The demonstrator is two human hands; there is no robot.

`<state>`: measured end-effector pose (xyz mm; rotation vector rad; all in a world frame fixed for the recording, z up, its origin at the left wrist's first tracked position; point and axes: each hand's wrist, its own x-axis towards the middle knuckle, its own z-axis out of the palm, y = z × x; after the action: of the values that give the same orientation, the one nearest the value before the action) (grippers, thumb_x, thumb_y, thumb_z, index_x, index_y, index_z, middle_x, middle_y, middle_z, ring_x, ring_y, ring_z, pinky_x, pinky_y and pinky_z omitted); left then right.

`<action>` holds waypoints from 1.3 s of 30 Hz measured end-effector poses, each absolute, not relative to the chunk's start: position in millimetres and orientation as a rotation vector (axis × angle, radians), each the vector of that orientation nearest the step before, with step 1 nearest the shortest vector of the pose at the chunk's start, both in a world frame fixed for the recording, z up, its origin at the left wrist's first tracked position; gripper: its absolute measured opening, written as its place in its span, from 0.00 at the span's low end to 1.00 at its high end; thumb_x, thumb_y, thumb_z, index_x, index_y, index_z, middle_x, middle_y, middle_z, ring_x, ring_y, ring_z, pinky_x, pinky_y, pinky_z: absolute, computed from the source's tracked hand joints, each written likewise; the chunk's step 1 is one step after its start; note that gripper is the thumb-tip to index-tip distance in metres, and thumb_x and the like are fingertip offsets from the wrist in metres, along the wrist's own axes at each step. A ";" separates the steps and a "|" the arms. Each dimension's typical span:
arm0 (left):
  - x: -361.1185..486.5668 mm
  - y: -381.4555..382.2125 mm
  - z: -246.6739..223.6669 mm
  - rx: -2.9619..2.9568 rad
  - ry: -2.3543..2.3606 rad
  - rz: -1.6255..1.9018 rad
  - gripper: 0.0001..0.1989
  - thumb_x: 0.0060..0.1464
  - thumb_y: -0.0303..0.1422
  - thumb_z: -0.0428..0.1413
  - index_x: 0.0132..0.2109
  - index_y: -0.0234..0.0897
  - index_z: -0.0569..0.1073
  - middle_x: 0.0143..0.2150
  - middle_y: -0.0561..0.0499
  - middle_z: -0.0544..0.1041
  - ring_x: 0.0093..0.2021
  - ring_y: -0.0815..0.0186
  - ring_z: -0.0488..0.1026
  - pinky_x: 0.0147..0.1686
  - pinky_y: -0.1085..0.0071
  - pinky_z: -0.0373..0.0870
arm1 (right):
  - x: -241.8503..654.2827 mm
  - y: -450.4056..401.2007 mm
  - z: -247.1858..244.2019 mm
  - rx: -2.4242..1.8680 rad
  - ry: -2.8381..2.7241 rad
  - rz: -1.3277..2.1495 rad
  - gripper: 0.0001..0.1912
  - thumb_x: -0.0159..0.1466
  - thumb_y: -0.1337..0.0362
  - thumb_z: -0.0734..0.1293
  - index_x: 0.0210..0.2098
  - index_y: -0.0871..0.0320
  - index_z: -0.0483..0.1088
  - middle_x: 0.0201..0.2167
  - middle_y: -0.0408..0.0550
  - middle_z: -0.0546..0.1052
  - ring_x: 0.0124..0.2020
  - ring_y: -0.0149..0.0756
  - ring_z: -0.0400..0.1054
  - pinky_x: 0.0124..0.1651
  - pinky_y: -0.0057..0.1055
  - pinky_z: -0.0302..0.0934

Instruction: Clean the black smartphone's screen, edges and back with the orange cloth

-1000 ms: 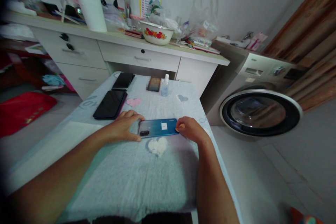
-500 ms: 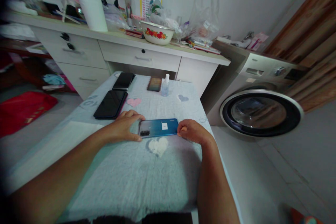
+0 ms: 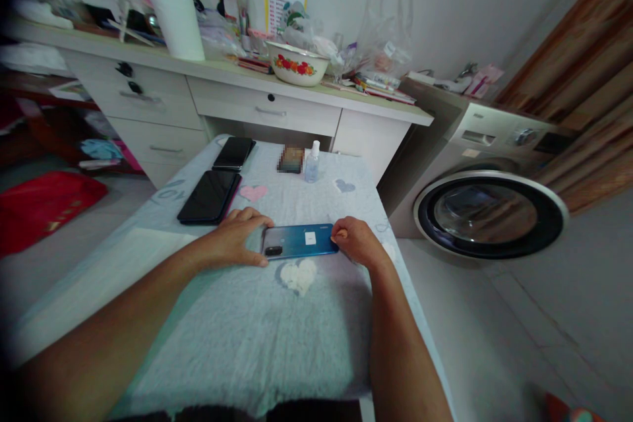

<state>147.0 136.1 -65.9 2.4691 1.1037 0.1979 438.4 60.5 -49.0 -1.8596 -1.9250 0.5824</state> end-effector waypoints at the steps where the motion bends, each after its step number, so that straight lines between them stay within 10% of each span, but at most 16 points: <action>1: 146.9 136.0 -66.0 2.470 1.102 0.200 0.36 0.35 0.50 0.63 0.53 0.46 0.67 0.52 0.47 0.65 0.53 0.52 0.60 0.51 0.61 0.58 | 437.6 61.8 -50.6 -1.866 -1.929 0.535 0.06 0.55 0.69 0.65 0.31 0.57 0.74 0.31 0.45 0.74 0.33 0.33 0.66 0.36 0.26 0.57; 39: 145.8 135.5 -64.8 2.470 1.098 0.212 0.38 0.34 0.52 0.62 0.54 0.46 0.67 0.51 0.47 0.65 0.52 0.50 0.61 0.50 0.60 0.59 | 410.1 92.2 -47.4 -2.081 -2.106 0.194 0.10 0.59 0.70 0.61 0.33 0.59 0.75 0.34 0.50 0.74 0.36 0.34 0.66 0.38 0.26 0.54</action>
<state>145.8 135.5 -64.8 2.4704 1.0982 0.2125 410.1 92.2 -47.4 -2.0806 -2.1056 0.1937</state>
